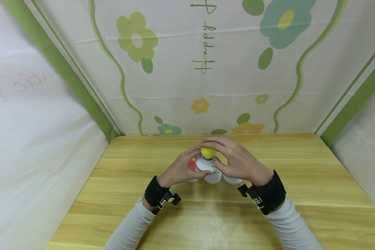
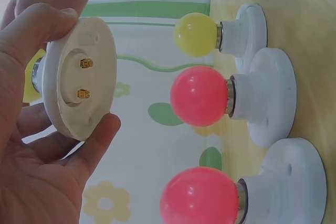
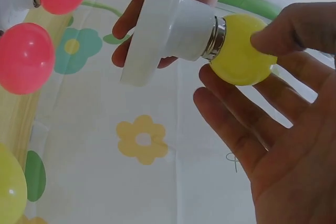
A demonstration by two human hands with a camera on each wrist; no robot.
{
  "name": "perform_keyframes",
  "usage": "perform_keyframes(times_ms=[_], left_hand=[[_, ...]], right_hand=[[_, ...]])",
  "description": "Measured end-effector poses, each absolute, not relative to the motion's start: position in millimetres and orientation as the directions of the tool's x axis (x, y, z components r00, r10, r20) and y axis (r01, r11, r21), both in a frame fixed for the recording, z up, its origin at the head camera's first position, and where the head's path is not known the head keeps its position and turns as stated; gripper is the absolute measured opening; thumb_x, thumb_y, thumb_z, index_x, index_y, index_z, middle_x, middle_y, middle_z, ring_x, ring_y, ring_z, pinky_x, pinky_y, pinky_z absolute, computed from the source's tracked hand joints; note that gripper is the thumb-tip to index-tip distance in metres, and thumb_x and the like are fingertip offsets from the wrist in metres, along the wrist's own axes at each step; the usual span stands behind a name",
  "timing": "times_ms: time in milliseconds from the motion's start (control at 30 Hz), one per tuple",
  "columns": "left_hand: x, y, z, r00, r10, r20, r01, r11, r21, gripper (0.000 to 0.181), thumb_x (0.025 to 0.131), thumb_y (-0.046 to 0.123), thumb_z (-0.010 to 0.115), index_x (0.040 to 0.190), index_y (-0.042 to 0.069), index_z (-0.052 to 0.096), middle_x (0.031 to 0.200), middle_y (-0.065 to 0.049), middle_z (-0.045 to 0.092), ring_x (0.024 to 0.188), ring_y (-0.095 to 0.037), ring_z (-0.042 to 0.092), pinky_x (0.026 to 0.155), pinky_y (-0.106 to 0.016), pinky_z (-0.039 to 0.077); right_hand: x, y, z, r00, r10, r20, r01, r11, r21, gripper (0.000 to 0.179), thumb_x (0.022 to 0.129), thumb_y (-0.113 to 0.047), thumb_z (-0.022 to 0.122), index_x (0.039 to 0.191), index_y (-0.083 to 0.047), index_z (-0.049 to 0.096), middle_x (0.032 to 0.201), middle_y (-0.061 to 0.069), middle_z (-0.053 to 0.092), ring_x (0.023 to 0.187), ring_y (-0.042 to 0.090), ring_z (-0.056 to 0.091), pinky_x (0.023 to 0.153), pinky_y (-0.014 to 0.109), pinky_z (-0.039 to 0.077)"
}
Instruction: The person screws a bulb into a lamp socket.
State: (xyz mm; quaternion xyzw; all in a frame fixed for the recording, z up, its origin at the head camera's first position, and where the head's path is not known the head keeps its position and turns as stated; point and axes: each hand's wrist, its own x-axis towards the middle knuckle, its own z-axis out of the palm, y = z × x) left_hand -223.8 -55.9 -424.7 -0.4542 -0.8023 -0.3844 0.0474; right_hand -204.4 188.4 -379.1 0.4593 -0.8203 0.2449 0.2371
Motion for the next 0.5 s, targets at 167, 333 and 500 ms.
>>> perform_keyframes(times_ms=[167, 333, 500], left_hand=[[-222.6, -56.4, -424.4, -0.589, 0.692, 0.417, 0.757, 0.293, 0.584, 0.068, 0.091, 0.022, 0.088, 0.149, 0.004, 0.056, 0.150, -0.011, 0.060, 0.136, -0.026, 0.060, 0.109, -0.027, 0.055], [-222.3, -56.3, -425.3, -0.584, 0.694, 0.421, 0.763, 0.292, 0.577, 0.066, 0.091, 0.023, 0.087, 0.147, 0.005, 0.058, 0.148, -0.010, 0.061, 0.133, -0.024, 0.061, 0.107, -0.026, 0.055], [-222.9, -55.6, -426.8, -0.564, 0.694, 0.448, 0.780, 0.270, 0.565, 0.063, 0.090, 0.021, 0.088, 0.144, 0.005, 0.061, 0.146, -0.011, 0.062, 0.131, -0.023, 0.063, 0.106, -0.025, 0.055]], right_hand=[[-206.0, 187.8, -380.9, -0.449, -0.620, 0.643, -0.867, 0.475, -0.148, 0.052, 0.088, -0.009, 0.080, 0.139, -0.011, 0.068, 0.138, 0.008, 0.069, 0.119, 0.027, 0.070, 0.090, 0.043, 0.062], [-205.7, 185.6, -380.5, -0.488, -0.589, 0.644, -0.830, 0.540, -0.135, 0.047, 0.091, -0.028, 0.086, 0.132, -0.011, 0.071, 0.128, 0.006, 0.069, 0.105, 0.019, 0.071, 0.079, 0.038, 0.064], [-206.5, 185.2, -381.3, -0.504, -0.564, 0.654, -0.805, 0.581, -0.120, 0.049, 0.093, -0.043, 0.084, 0.128, -0.011, 0.071, 0.121, 0.003, 0.068, 0.096, 0.014, 0.069, 0.071, 0.032, 0.062]])
